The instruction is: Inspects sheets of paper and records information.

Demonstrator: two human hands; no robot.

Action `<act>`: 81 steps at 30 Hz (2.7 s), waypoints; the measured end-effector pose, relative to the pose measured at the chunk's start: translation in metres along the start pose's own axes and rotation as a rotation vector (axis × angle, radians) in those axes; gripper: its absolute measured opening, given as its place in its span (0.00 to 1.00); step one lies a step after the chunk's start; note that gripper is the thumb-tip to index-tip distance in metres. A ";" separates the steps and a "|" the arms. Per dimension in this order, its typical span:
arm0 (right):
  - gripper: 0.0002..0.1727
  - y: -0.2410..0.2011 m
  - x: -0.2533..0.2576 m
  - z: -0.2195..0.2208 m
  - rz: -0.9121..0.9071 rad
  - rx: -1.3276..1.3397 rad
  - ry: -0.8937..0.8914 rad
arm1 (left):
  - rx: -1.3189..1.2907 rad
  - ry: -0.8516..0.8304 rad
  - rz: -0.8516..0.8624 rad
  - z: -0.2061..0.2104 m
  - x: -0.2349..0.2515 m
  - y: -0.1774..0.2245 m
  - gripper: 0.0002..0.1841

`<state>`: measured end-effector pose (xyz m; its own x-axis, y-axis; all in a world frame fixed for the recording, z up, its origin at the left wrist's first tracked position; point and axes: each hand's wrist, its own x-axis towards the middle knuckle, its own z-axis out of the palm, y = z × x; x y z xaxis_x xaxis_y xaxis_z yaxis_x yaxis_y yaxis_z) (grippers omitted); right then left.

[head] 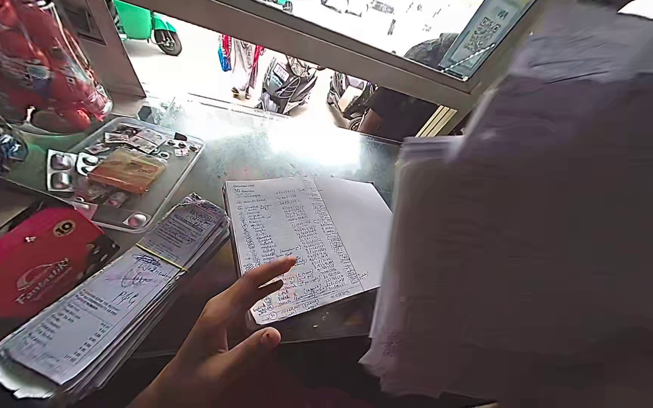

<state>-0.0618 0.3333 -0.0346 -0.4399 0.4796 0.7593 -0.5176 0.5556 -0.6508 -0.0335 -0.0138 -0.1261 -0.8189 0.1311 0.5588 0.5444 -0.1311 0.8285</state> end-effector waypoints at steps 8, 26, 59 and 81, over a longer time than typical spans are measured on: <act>0.06 0.016 -0.081 0.064 0.342 0.077 -0.361 | 0.042 0.308 -0.349 0.018 0.016 0.001 0.48; 0.08 0.014 -0.089 0.059 0.470 0.337 -0.516 | 0.684 0.375 -0.198 0.024 0.019 -0.008 0.59; 0.14 0.012 -0.094 0.062 0.508 0.418 -0.542 | 0.607 0.345 -0.139 0.014 0.007 -0.015 0.35; 0.16 0.012 -0.095 0.061 0.538 0.425 -0.540 | 0.560 0.340 -0.119 0.014 0.005 -0.017 0.35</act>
<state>-0.0711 0.2535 -0.1146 -0.9354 0.1562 0.3171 -0.3219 -0.0054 -0.9468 -0.0445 0.0028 -0.1364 -0.8410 -0.2165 0.4959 0.3839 0.4070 0.8288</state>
